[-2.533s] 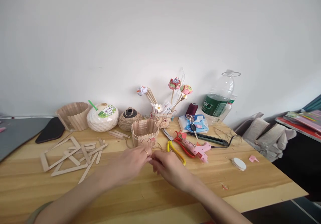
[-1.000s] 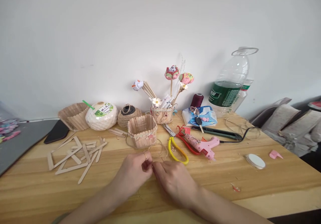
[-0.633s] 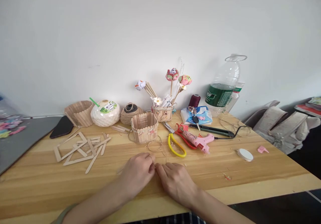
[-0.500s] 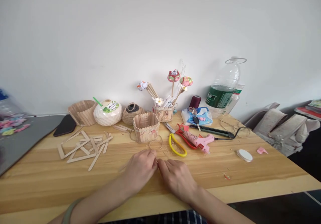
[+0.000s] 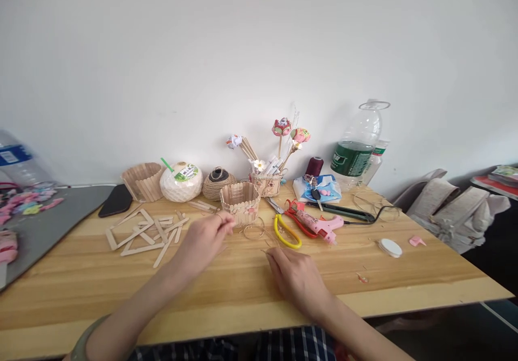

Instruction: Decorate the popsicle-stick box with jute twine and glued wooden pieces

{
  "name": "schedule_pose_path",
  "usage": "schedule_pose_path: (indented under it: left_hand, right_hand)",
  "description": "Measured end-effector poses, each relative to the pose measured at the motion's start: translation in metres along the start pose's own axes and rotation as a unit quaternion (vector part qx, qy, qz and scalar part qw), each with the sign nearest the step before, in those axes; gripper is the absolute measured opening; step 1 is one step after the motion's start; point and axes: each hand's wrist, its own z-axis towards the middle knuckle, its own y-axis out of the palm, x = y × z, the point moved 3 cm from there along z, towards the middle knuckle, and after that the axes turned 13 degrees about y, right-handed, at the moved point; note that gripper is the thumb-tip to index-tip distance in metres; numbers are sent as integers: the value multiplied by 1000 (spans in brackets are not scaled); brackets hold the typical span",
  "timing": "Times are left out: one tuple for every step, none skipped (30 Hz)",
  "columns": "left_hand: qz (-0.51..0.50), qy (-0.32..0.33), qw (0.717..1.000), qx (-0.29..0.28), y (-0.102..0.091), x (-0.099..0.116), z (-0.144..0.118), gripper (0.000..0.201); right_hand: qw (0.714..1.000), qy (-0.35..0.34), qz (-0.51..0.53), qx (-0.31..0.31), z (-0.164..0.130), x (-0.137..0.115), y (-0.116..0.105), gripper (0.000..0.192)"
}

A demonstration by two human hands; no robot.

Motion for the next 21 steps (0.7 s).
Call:
schedule_pose_path:
  left_hand:
    - [-19,24,999,-34,7,5,-4,23]
    - [-23,46,996,-69,16,9,-8,25]
    - [-16,71,992,-100,25,13,-12,26]
    - [-7,89,990,-108,32,15,-15,22]
    - [1,107,987,-120,39,17,-18,20]
    - [8,123,984,-129,44,19,-21,19]
    - [12,135,982,-134,48,19,-23,19]
    - [16,145,980,-138,51,20,-24,20]
    - [21,150,979,-136,52,20,-25,22]
    - [26,152,979,-133,52,20,-26,24]
    - [30,152,979,-130,51,20,-27,25]
    - [33,150,980,-129,50,20,-28,24]
    - [36,146,980,-132,49,20,-29,24]
    - [39,144,979,-141,48,21,-31,23]
    - [42,143,977,-154,47,21,-32,23]
    - [46,145,974,-170,47,21,-34,22]
    - [50,147,970,-185,47,22,-35,23]
    - [53,149,967,-199,47,22,-36,23]
    - [54,149,965,-208,46,22,-37,24]
    - [53,148,964,-213,46,22,-38,25]
    - [51,146,964,-214,45,22,-38,26]
  right_hand:
    - [1000,-4,7,-13,2,-1,0,26]
    - [1000,-11,12,-26,3,-3,-1,26]
    - [999,-21,15,-38,3,-5,0,25]
    - [998,-31,15,-48,2,-8,0,25]
    - [998,-38,14,-54,2,-10,0,24]
    - [997,-42,12,-59,1,-12,1,23]
    - [997,-45,10,-61,0,-14,1,21]
    - [997,-48,9,-64,-1,-15,0,21]
    - [996,-51,7,-68,-1,-16,0,20]
    - [996,-55,5,-71,-2,-16,0,20]
    - [996,-59,3,-74,-2,-16,0,20]
    - [995,-63,1,-77,-2,-16,-1,20]
    - [994,-69,0,-81,-1,-16,-1,19]
    - [993,-76,-2,-86,-1,-15,-1,19]
    - [992,-83,-2,-90,0,-15,-1,19]
    - [991,-92,-2,-95,0,-14,-1,19]
    - [990,-103,-3,-100,1,-13,0,20]
    - [988,-115,-3,-105,1,-12,0,21]
    - [986,-127,-2,-108,1,-12,1,22]
    - [984,-138,-2,-111,2,-11,1,22]
    - [982,-149,-1,-113,2,-10,1,23]
